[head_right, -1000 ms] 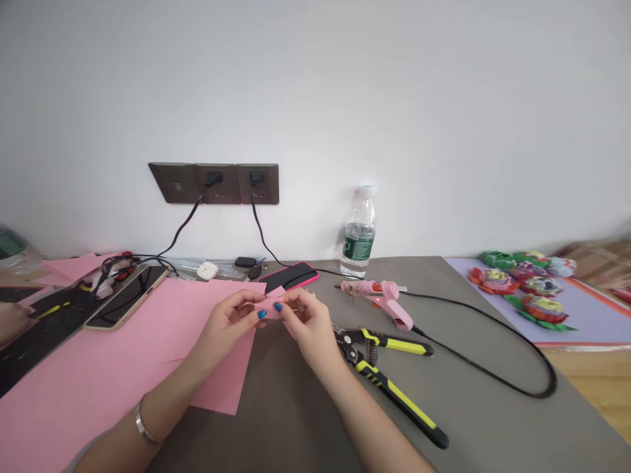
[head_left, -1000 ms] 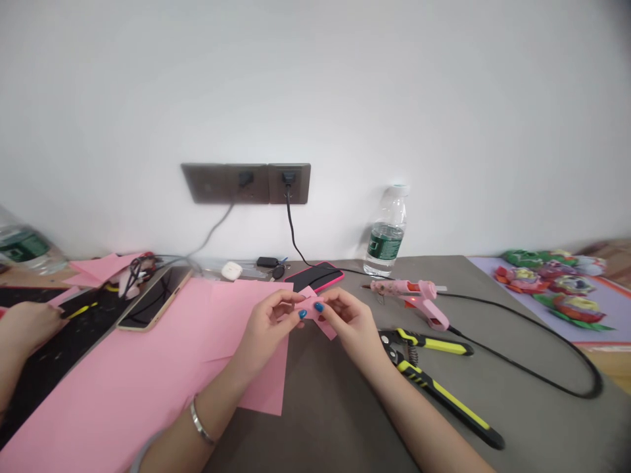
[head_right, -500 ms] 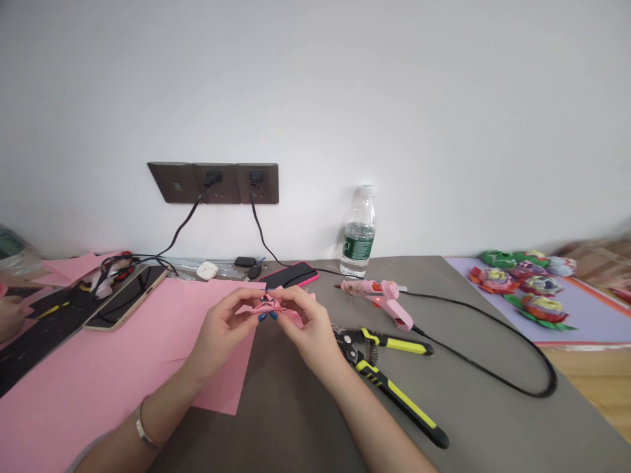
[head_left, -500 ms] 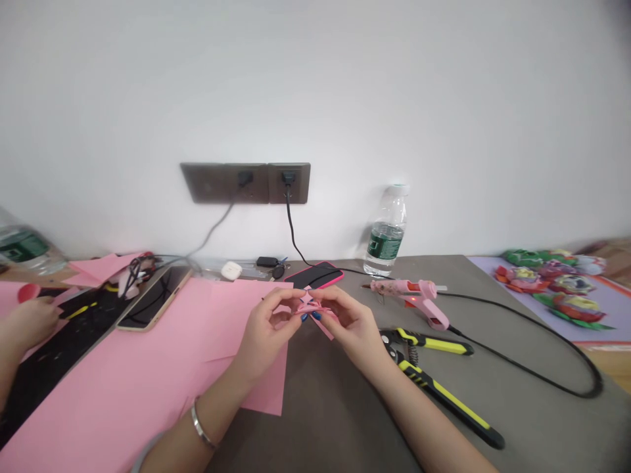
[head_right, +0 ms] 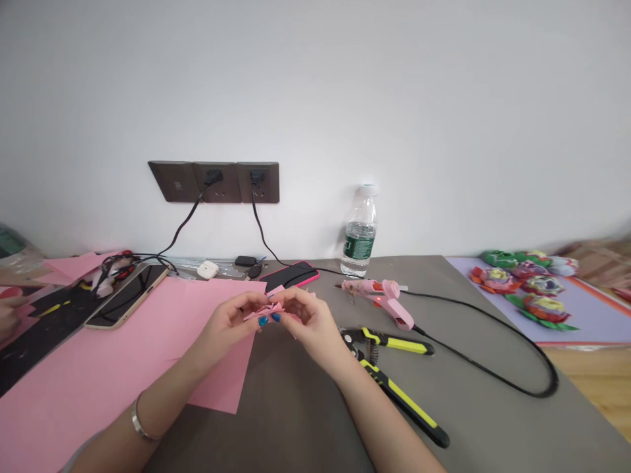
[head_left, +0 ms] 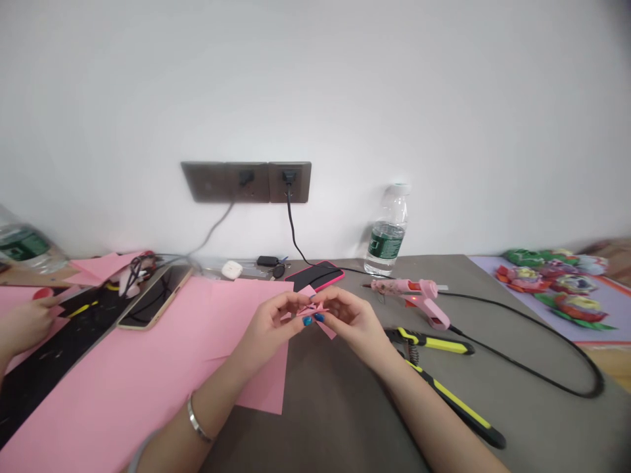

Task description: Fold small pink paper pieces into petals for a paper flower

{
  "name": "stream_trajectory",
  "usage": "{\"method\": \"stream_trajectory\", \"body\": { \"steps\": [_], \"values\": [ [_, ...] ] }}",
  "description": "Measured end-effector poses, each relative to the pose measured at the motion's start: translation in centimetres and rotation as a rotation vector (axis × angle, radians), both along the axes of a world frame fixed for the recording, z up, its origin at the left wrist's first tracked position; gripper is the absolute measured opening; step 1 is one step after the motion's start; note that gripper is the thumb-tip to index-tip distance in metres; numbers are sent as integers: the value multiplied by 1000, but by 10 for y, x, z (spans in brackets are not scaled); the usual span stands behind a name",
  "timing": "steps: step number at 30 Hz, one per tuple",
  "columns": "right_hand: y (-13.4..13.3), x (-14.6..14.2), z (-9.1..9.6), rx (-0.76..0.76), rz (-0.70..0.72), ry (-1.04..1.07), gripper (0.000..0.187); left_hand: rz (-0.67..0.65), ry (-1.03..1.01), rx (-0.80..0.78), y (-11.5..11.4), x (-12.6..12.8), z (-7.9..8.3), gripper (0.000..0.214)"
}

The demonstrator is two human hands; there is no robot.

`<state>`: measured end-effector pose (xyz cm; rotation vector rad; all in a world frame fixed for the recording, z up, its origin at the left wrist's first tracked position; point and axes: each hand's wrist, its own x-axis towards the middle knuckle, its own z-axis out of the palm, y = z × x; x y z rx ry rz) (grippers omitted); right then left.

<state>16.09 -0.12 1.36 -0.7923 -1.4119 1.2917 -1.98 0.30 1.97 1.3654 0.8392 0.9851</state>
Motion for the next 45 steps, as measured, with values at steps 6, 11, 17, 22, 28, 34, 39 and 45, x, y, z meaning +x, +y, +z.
{"method": "stream_trajectory", "body": {
  "steps": [6,11,17,22,28,34,39,45],
  "values": [
    [-1,11,10,-19,226,-64,19,-73,84,31,1,-4,4,9],
    [-2,16,12,23,209,-124,17,-41,104,107,-1,-3,4,7],
    [-5,17,15,225,189,-237,24,87,132,436,-3,-2,2,17],
    [-10,12,23,445,67,-353,20,242,234,862,-2,-7,5,23],
    [-15,2,24,747,-132,-366,23,363,187,964,-7,-7,6,24],
    [-19,-3,21,877,-239,-401,25,348,7,737,-12,-3,6,33],
    [-20,-4,21,911,-329,-444,27,351,186,947,-10,-6,12,19],
    [-21,0,19,990,-426,-461,34,353,232,1054,-10,-7,12,17]
  ]
}}
